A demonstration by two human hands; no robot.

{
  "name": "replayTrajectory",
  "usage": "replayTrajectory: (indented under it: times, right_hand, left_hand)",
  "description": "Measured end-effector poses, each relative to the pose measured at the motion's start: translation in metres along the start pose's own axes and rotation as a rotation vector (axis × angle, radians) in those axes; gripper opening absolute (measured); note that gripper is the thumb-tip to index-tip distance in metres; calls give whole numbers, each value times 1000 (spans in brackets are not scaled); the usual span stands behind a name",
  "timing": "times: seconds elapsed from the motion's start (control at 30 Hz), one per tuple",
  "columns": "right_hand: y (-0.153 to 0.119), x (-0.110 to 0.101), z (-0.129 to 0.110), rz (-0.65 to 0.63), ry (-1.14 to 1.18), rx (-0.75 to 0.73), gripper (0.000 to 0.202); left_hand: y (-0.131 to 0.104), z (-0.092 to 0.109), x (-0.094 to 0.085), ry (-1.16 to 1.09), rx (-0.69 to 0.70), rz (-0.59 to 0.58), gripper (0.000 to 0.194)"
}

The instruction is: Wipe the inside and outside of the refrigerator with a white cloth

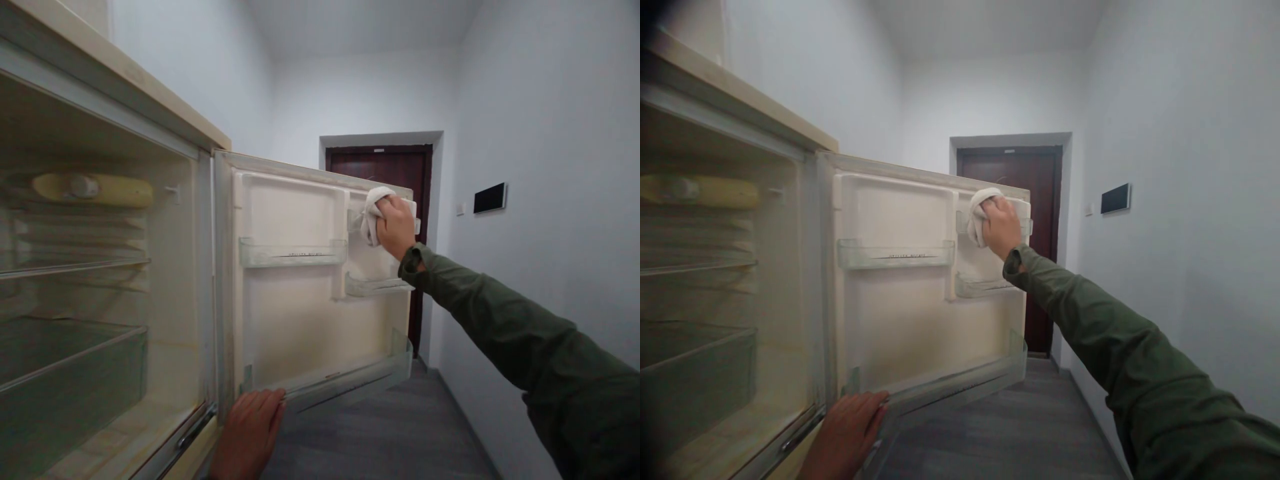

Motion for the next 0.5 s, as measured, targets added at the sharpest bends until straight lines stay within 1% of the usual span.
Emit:
replayTrajectory:
  times: [0.03, 0.07, 0.13, 0.2, 0.27, 0.3, 0.37, 0.43, 0.5]
  right_hand:
    - [-16, 2, -5, 49, 41, -32, 45]
    - [-32, 9, -9, 34, 64, -66, 44]
    - [-56, 28, -11, -87, 87, -114, 41]
    - [-69, 45, -12, -231, 130, -183, 41]
    - [-72, 58, -17, -377, 228, -263, 47]
    - [-70, 63, -20, -450, 287, -278, 53]
    - [-63, 73, -25, -593, 381, -238, 69]
    - [-56, 83, -29, -720, 409, -187, 82]
    - [-52, 91, -34, -816, 396, -216, 81]
  left_hand:
    - [0, 0, -1, 0, -1, 8, 33]
    - [1, 0, -3, -3, -4, 16, 33]
    - [3, 1, -4, -13, -11, 28, 33]
    - [4, 1, -3, -28, -16, 21, 32]
    - [4, 1, -2, -34, -18, 16, 31]
    - [4, 1, -2, -32, -17, 19, 31]
    - [2, 0, -2, -20, -10, 22, 33]
    - [0, -1, -1, -9, -7, 12, 34]
    - [-1, -2, 0, -11, -10, 2, 33]
Point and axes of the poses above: each hand's wrist, its own y-axis towards the middle knuckle, its own x-axis out of the palm, z = x × y, the point moved 6 cm from there along y, towards the middle knuckle, and after that the axes turned 3 degrees about -z, right-handed, at the moved point
